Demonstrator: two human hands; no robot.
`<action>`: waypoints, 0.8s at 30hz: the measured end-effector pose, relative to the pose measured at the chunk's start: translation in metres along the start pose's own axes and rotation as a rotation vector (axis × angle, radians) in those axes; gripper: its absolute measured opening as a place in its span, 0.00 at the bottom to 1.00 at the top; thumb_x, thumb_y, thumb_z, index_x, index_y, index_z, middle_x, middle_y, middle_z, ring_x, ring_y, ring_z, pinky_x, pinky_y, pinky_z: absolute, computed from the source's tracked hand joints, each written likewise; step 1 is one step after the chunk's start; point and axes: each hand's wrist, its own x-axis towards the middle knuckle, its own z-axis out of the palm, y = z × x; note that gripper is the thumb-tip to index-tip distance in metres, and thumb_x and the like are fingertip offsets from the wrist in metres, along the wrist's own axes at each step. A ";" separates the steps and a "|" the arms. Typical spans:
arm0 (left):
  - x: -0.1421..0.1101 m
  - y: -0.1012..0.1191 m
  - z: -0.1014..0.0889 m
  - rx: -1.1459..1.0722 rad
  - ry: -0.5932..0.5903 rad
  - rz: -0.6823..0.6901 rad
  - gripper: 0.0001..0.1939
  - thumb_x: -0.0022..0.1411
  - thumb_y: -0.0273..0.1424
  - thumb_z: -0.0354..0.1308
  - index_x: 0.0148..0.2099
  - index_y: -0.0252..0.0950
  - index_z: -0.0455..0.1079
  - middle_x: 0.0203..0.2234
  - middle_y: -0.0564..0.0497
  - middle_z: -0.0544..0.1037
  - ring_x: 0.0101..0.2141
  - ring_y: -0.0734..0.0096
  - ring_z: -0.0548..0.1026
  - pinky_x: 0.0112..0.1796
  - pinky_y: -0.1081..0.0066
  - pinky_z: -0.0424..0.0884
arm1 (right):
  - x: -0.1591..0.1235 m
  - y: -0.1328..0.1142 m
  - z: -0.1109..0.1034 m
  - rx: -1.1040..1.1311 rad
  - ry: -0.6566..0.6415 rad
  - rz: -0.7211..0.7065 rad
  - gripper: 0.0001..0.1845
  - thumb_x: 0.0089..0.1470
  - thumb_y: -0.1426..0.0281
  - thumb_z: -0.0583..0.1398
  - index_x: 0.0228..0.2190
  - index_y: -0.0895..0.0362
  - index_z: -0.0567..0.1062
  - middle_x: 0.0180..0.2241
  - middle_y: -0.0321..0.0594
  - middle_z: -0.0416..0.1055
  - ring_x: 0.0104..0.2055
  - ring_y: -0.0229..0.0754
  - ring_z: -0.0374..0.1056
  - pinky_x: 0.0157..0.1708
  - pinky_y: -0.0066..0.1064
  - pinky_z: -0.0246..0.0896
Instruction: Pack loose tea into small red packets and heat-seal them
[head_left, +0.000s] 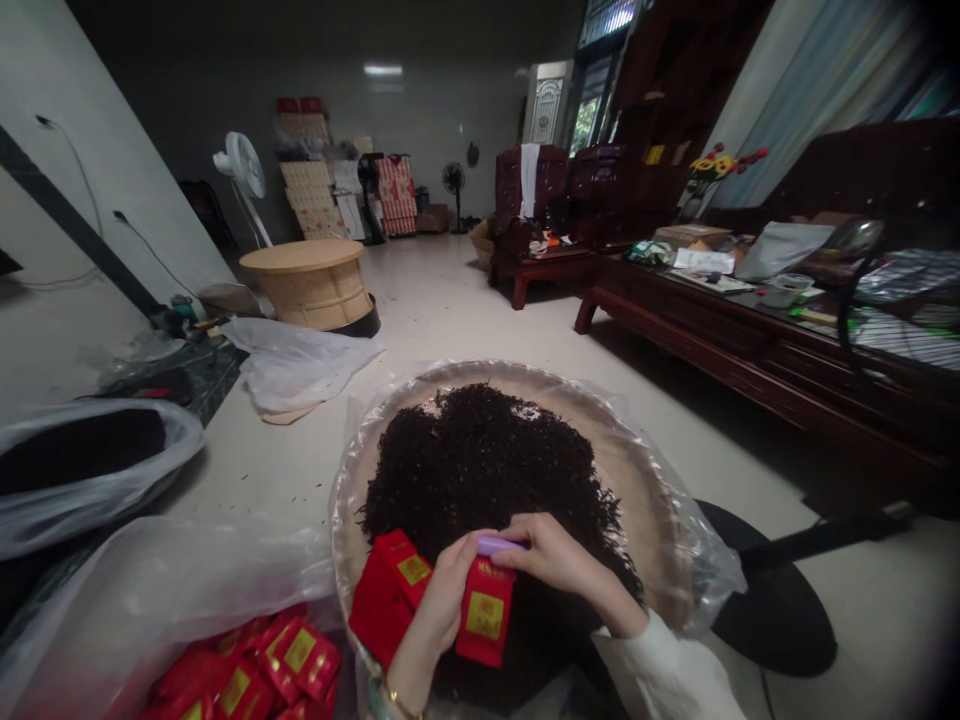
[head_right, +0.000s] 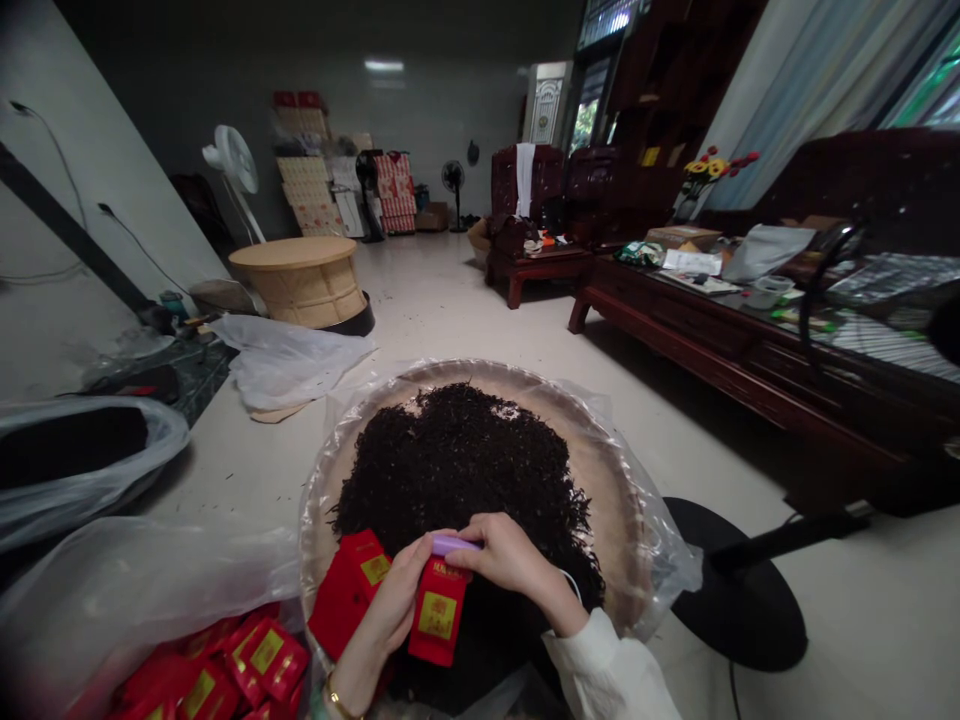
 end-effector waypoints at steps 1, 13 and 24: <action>0.000 0.000 0.001 -0.002 0.000 -0.003 0.30 0.47 0.51 0.66 0.43 0.32 0.75 0.35 0.46 0.80 0.35 0.63 0.75 0.37 0.69 0.66 | 0.000 0.000 0.000 0.007 0.000 0.000 0.11 0.53 0.63 0.62 0.28 0.55 0.82 0.23 0.34 0.70 0.27 0.37 0.64 0.27 0.26 0.50; 0.000 -0.003 -0.003 -0.008 -0.017 -0.008 0.29 0.49 0.50 0.64 0.45 0.32 0.74 0.34 0.46 0.80 0.34 0.64 0.76 0.36 0.70 0.66 | 0.000 -0.001 0.000 0.024 -0.006 0.008 0.11 0.53 0.63 0.62 0.29 0.55 0.83 0.23 0.34 0.70 0.27 0.37 0.64 0.28 0.26 0.50; 0.000 -0.004 -0.004 -0.027 -0.029 -0.019 0.28 0.50 0.50 0.64 0.45 0.32 0.74 0.34 0.46 0.80 0.34 0.64 0.76 0.37 0.70 0.67 | -0.002 -0.004 -0.001 0.036 -0.014 -0.001 0.11 0.54 0.63 0.61 0.31 0.55 0.83 0.23 0.35 0.70 0.28 0.38 0.65 0.29 0.26 0.53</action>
